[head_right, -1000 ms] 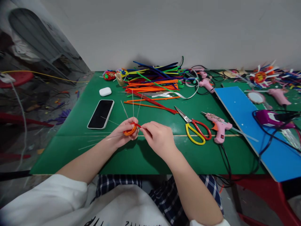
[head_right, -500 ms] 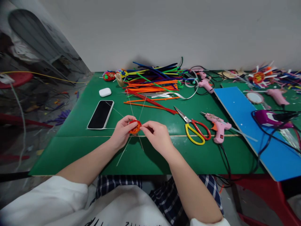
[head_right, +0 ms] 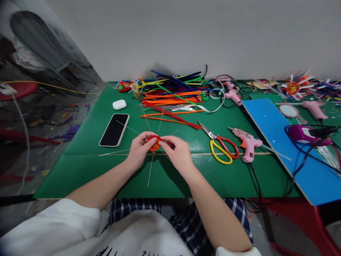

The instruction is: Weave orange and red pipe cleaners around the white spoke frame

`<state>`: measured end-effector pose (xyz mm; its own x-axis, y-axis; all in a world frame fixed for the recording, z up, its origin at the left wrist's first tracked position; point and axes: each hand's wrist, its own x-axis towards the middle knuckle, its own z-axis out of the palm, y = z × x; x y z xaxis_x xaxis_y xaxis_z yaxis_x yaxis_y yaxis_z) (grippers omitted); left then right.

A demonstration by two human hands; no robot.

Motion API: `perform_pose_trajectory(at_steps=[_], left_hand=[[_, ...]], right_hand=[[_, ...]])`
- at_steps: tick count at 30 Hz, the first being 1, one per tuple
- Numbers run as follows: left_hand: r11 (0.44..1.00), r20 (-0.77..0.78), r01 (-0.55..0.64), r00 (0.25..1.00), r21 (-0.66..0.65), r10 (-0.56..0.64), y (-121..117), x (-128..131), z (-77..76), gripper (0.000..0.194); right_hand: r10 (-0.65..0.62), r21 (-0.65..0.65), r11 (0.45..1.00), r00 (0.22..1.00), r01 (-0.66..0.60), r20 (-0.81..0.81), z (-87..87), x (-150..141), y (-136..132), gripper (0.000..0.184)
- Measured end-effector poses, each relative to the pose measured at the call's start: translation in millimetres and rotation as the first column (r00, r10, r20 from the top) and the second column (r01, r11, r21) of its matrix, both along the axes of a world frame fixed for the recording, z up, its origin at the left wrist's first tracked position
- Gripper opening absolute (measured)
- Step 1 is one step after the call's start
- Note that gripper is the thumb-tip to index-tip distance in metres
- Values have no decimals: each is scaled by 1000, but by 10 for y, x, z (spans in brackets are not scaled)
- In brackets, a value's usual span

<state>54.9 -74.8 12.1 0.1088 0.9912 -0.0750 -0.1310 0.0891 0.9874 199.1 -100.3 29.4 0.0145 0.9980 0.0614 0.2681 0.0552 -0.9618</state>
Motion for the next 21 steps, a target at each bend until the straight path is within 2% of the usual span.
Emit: perform_pose_trajectory(at_steps=[4, 11, 21], left_hand=[[1000, -55, 6, 998, 13, -5, -16, 4, 2, 21], [990, -95, 133, 986, -36, -136, -53, 10, 52, 26], [992, -134, 123, 984, 13, -121, -62, 4, 19, 23]], right_hand=[[-15, 17, 1000, 1000, 15, 4, 8, -5, 5, 19], [-30, -8, 1000, 999, 30, -28, 0, 6, 10, 19], [-15, -70, 998, 995, 8, -102, 14, -6, 16, 15]])
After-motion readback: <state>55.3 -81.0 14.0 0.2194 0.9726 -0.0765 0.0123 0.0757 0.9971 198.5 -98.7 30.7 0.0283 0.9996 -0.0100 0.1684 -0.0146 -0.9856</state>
